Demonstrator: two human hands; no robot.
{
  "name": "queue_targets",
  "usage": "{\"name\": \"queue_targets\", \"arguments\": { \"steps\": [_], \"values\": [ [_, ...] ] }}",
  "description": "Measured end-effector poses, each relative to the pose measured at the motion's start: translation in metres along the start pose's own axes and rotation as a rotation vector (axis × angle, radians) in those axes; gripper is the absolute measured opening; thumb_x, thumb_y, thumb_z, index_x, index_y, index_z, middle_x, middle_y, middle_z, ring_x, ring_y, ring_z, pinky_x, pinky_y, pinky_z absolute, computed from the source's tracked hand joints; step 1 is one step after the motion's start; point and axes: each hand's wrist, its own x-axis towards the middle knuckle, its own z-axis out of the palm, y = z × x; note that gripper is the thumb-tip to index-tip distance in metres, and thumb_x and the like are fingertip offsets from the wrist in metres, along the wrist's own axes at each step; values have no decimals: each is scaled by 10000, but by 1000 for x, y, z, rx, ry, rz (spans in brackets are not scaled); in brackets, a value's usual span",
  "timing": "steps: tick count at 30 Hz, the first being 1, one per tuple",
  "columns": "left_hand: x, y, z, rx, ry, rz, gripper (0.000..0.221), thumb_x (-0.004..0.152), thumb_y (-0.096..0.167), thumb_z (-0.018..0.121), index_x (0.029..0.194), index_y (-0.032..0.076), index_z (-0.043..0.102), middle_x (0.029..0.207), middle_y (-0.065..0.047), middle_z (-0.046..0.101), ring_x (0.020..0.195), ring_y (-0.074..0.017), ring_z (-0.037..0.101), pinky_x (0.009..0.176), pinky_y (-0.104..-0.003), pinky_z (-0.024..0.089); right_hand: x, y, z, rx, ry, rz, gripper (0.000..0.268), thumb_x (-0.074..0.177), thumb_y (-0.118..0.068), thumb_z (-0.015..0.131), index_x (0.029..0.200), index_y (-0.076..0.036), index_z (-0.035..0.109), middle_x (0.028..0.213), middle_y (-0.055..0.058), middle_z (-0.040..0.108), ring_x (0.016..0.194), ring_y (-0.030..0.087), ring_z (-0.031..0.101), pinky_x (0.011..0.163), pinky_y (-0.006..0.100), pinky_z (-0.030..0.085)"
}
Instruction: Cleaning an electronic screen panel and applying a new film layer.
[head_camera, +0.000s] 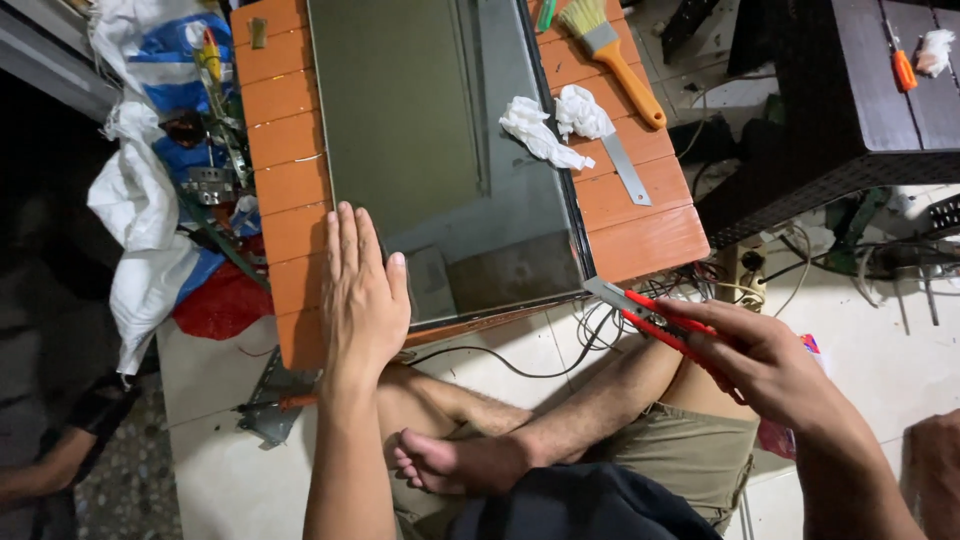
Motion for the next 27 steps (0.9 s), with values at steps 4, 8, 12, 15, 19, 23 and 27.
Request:
{"name": "queue_targets", "arguments": {
  "steps": [4, 8, 12, 15, 19, 23, 27],
  "values": [
    [1, 2, -2, 43, 6, 16, 708, 1047, 396, 479, 1513, -128, 379, 1635, -306, 281, 1530, -440, 239, 1229, -570, 178, 9, 20, 5, 213, -73, -31, 491, 907, 15, 590, 1365, -90, 735, 571, 16, 500, 468, 104, 364, 404, 258, 236],
    [0, 22, 2, 16, -50, 73, 862, 1036, 623, 253, 1526, -76, 367, 1630, -313, 277, 1538, -437, 192, 1208, -664, 13, 19, 35, 5, 178, -106, -199, 452, 914, -21, 596, 1346, -74, 719, 526, 15, 567, 412, 88, 415, 349, 228, 297],
    [-7, 62, 8, -22, -126, 319, 1084, 871, 813, 380, 1553, -29, 343, 1656, -260, 265, 1555, -385, 201, 1246, -593, 70, 17, 32, 8, 202, -97, -223, 462, 899, -8, 607, 1344, -57, 720, 559, 34, 600, 421, 91, 429, 354, 229, 292],
    [-6, 74, 13, -10, -93, 402, 1027, 828, 655, 641, 1543, -29, 366, 1636, -250, 316, 1531, -392, 260, 1244, -557, 154, 16, 33, 9, 202, -83, -182, 456, 904, -11, 618, 1342, -64, 736, 572, 42, 602, 430, 100, 419, 368, 235, 279],
    [-1, 76, 11, 62, 57, 522, 799, 735, 198, 791, 1440, -18, 481, 1493, -218, 515, 1387, -434, 486, 1166, -532, 402, 18, 33, 8, 227, -75, -132, 470, 908, 13, 623, 1355, -65, 747, 610, 67, 636, 447, 114, 413, 381, 242, 282],
    [-1, 83, 0, 109, 166, 595, 472, 936, 172, 658, 1353, -31, 571, 1415, -241, 587, 1301, -456, 575, 1091, -519, 497, 30, 38, -15, 192, -80, -165, 550, 887, 11, 622, 1428, -62, 679, 1069, 112, 825, 483, 133, 445, 398, 252, 324],
    [-3, 82, -14, 96, 197, 631, 432, 935, 88, 580, 1352, -25, 597, 1395, -217, 611, 1272, -432, 601, 1075, -495, 501, 41, 20, -30, 146, -49, -225, 495, 900, 27, 613, 1375, -44, 729, 773, 134, 729, 507, 170, 476, 417, 272, 314]
  ]
}}
